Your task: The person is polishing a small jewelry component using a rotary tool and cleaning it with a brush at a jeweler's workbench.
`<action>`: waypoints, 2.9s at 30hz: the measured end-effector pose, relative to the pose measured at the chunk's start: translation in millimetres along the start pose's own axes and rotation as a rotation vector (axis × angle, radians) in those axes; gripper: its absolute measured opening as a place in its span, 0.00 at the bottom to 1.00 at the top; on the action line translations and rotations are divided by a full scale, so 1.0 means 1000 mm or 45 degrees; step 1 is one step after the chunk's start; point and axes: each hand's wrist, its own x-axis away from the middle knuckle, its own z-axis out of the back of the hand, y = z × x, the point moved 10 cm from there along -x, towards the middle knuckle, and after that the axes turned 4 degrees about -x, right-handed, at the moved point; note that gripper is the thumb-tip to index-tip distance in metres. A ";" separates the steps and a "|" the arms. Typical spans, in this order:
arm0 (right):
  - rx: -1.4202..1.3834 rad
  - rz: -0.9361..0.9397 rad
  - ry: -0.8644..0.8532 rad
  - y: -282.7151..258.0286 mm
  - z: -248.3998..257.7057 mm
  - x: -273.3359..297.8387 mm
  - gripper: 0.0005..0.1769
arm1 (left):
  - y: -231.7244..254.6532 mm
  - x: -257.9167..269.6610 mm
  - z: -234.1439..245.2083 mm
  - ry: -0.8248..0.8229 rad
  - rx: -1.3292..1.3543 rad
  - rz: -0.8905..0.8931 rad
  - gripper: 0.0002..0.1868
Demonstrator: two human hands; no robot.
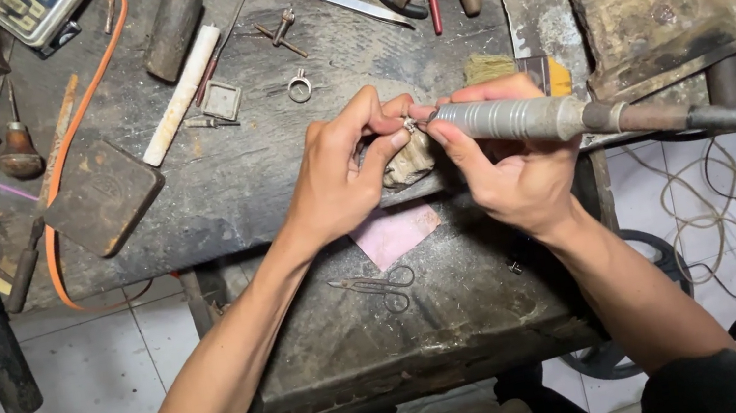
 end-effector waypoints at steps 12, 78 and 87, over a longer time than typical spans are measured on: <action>-0.040 -0.003 -0.004 0.008 0.002 0.001 0.13 | 0.008 -0.001 0.002 0.027 -0.007 -0.033 0.05; -0.361 -0.065 0.339 0.022 0.029 0.035 0.18 | 0.001 0.012 0.000 0.026 0.517 0.020 0.10; -0.514 -0.140 0.412 0.025 0.028 0.034 0.17 | 0.022 0.057 0.035 0.387 -0.517 -0.214 0.08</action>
